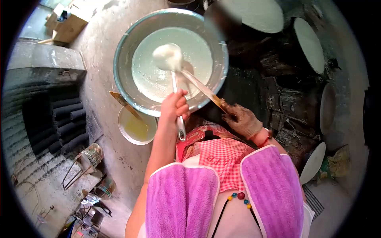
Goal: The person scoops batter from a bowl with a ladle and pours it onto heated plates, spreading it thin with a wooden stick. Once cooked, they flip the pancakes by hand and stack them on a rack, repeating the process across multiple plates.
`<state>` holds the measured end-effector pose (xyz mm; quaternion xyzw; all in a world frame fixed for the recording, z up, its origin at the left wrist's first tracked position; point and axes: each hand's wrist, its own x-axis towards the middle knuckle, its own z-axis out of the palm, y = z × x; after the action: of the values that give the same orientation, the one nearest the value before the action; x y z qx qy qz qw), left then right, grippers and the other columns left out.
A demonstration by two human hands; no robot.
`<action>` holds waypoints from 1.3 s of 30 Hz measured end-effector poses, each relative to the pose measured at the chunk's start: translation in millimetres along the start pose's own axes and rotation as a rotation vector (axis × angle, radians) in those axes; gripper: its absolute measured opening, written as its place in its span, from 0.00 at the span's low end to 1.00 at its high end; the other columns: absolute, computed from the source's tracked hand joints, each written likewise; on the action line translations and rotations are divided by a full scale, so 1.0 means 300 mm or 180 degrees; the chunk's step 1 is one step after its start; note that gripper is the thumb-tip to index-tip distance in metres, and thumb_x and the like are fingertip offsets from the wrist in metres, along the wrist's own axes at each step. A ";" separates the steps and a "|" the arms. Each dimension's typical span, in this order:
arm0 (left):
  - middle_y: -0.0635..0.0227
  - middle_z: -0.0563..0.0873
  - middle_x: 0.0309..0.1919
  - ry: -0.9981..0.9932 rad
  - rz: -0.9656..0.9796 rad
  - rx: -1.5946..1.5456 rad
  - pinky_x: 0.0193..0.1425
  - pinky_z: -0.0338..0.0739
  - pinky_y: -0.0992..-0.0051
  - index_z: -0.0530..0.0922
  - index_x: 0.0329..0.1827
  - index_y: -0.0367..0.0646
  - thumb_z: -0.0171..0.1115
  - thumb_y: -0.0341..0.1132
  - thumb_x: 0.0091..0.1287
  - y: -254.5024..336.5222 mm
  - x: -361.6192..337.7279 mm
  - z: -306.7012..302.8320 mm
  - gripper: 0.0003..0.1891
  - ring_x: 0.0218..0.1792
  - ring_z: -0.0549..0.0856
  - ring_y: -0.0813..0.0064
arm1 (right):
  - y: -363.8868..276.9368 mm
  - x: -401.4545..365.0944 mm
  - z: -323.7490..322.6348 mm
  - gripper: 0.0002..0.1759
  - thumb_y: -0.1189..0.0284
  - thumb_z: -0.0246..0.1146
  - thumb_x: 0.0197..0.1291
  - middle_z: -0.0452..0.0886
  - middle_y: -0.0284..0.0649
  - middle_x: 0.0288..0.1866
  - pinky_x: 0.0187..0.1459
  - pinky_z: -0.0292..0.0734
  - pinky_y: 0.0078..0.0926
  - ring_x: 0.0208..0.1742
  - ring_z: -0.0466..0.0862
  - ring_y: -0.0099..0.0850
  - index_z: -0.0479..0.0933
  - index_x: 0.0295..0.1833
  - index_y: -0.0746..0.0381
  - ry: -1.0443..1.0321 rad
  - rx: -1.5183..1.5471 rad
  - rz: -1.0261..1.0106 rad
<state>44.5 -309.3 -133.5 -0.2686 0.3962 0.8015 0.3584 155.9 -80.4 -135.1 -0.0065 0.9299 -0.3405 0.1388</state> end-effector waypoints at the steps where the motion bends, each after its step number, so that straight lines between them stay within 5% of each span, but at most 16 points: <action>1: 0.82 0.61 0.15 -0.0009 0.0153 0.0028 0.10 0.60 0.81 0.71 0.44 0.39 0.54 0.39 0.71 0.016 -0.057 0.054 0.11 0.10 0.59 0.89 | -0.013 -0.022 -0.019 0.23 0.61 0.61 0.60 0.77 0.47 0.37 0.43 0.76 0.41 0.40 0.80 0.45 0.73 0.61 0.56 0.0196 0.0122 -0.0219; 3: 0.83 0.60 0.15 -0.0502 0.0702 0.0016 0.10 0.59 0.85 0.71 0.48 0.37 0.54 0.38 0.71 0.066 -0.187 0.154 0.12 0.11 0.60 0.91 | -0.022 -0.051 -0.036 0.24 0.65 0.62 0.59 0.78 0.50 0.42 0.43 0.77 0.37 0.41 0.80 0.46 0.73 0.62 0.57 0.1175 -0.0393 -0.1225; 5: 0.82 0.60 0.17 -0.0879 0.1178 -0.0072 0.10 0.59 0.86 0.70 0.50 0.34 0.51 0.37 0.73 0.126 -0.349 0.273 0.13 0.11 0.60 0.91 | -0.094 -0.035 -0.141 0.27 0.71 0.67 0.56 0.82 0.40 0.40 0.30 0.76 0.25 0.31 0.79 0.24 0.73 0.63 0.59 0.1346 0.1055 -0.1710; 7: 0.80 0.60 0.19 -0.1882 0.1268 -0.0360 0.13 0.61 0.85 0.67 0.54 0.31 0.43 0.36 0.77 0.189 -0.495 0.348 0.15 0.13 0.61 0.90 | -0.224 -0.103 -0.292 0.28 0.72 0.67 0.56 0.83 0.33 0.42 0.23 0.70 0.14 0.25 0.74 0.14 0.73 0.64 0.56 0.0182 0.3350 -0.0685; 8: 0.79 0.61 0.20 -0.2090 0.1342 -0.0290 0.13 0.62 0.85 0.66 0.55 0.30 0.41 0.35 0.77 0.229 -0.563 0.383 0.15 0.14 0.61 0.89 | -0.246 -0.106 -0.347 0.28 0.72 0.67 0.57 0.82 0.27 0.41 0.20 0.64 0.08 0.21 0.70 0.09 0.72 0.65 0.54 0.0125 0.3411 -0.0661; 12: 0.78 0.62 0.21 -0.2324 0.1723 0.0091 0.14 0.59 0.84 0.65 0.60 0.29 0.39 0.36 0.77 0.326 -0.761 0.466 0.18 0.14 0.61 0.88 | -0.295 -0.121 -0.506 0.30 0.71 0.64 0.60 0.81 0.42 0.30 0.14 0.64 0.09 0.17 0.73 0.17 0.66 0.68 0.61 -0.0411 0.4505 -0.1686; 15: 0.75 0.64 0.24 -0.2287 0.1821 0.0519 0.13 0.59 0.84 0.58 0.66 0.26 0.37 0.35 0.78 0.328 -0.771 0.431 0.21 0.14 0.61 0.88 | -0.281 -0.072 -0.423 0.30 0.70 0.60 0.63 0.79 0.55 0.39 0.12 0.69 0.14 0.15 0.74 0.21 0.61 0.70 0.62 -0.0885 0.5715 -0.1899; 18: 0.73 0.64 0.24 -0.2343 0.0475 -0.0377 0.14 0.63 0.81 0.55 0.68 0.25 0.35 0.36 0.78 0.253 -0.711 0.329 0.24 0.14 0.63 0.85 | -0.097 0.030 -0.217 0.31 0.70 0.60 0.63 0.77 0.57 0.44 0.12 0.69 0.14 0.16 0.75 0.22 0.59 0.70 0.62 -0.2016 0.6324 -0.1708; 21: 0.70 0.64 0.23 -0.1981 -0.0647 -0.1655 0.17 0.68 0.77 0.50 0.70 0.23 0.32 0.38 0.78 0.197 -0.594 0.185 0.26 0.15 0.67 0.79 | 0.101 -0.008 -0.025 0.33 0.69 0.62 0.61 0.77 0.51 0.43 0.13 0.68 0.14 0.17 0.73 0.19 0.59 0.70 0.61 -0.2105 0.6322 -0.0438; 25: 0.72 0.65 0.25 -0.1265 -0.1145 -0.2435 0.20 0.69 0.78 0.53 0.68 0.20 0.33 0.37 0.78 0.152 -0.381 -0.051 0.26 0.17 0.67 0.80 | 0.291 -0.250 0.136 0.30 0.71 0.64 0.59 0.81 0.49 0.39 0.22 0.76 0.15 0.28 0.82 0.28 0.64 0.65 0.66 -0.1363 0.5596 0.0735; 27: 0.73 0.65 0.23 -0.1043 -0.1292 -0.2591 0.19 0.67 0.78 0.53 0.68 0.20 0.34 0.37 0.77 0.145 -0.368 -0.093 0.26 0.17 0.66 0.81 | 0.322 -0.370 0.066 0.31 0.73 0.62 0.60 0.80 0.59 0.40 0.26 0.81 0.23 0.26 0.83 0.39 0.61 0.67 0.69 -0.1727 0.5981 0.1163; 28: 0.73 0.65 0.23 -0.1107 -0.1165 -0.2531 0.17 0.66 0.78 0.54 0.67 0.20 0.34 0.37 0.77 0.134 -0.380 -0.099 0.25 0.17 0.66 0.81 | 0.301 -0.406 0.082 0.30 0.74 0.60 0.62 0.81 0.61 0.38 0.14 0.74 0.21 0.16 0.79 0.36 0.61 0.68 0.68 -0.0806 0.5774 0.2049; 31: 0.75 0.63 0.20 -0.1072 -0.0753 -0.2197 0.14 0.60 0.80 0.58 0.68 0.26 0.38 0.35 0.77 0.080 -0.429 -0.132 0.23 0.14 0.62 0.83 | 0.214 -0.474 -0.076 0.30 0.77 0.59 0.61 0.82 0.55 0.34 0.18 0.73 0.18 0.23 0.81 0.30 0.62 0.68 0.67 -0.0735 0.4939 0.1549; 33: 0.76 0.61 0.19 -0.0457 0.0924 0.1222 0.13 0.57 0.81 0.60 0.68 0.31 0.42 0.34 0.76 0.014 -0.434 -0.125 0.22 0.11 0.60 0.85 | 0.193 -0.465 -0.060 0.30 0.74 0.62 0.60 0.83 0.43 0.41 0.18 0.72 0.12 0.24 0.80 0.23 0.65 0.69 0.60 0.0127 0.4171 0.1015; 34: 0.79 0.59 0.17 0.0107 0.1174 0.1644 0.12 0.54 0.83 0.64 0.67 0.36 0.45 0.35 0.75 -0.027 -0.413 -0.110 0.20 0.10 0.57 0.88 | 0.169 -0.434 -0.031 0.30 0.72 0.62 0.61 0.82 0.37 0.46 0.21 0.72 0.11 0.30 0.81 0.19 0.65 0.70 0.57 0.0845 0.3748 0.0701; 39: 0.78 0.61 0.19 -0.1060 -0.0744 -0.0975 0.12 0.52 0.85 0.64 0.64 0.32 0.45 0.34 0.76 0.117 -0.248 -0.223 0.18 0.12 0.57 0.90 | 0.032 -0.397 -0.088 0.32 0.70 0.64 0.61 0.79 0.32 0.55 0.32 0.76 0.13 0.42 0.81 0.17 0.64 0.71 0.55 0.1036 0.3840 0.0995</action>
<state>71.0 -406.6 -101.0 -0.2281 0.1719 0.8385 0.4640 264.2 -43.7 -91.7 0.2600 0.5742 -0.7760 0.0232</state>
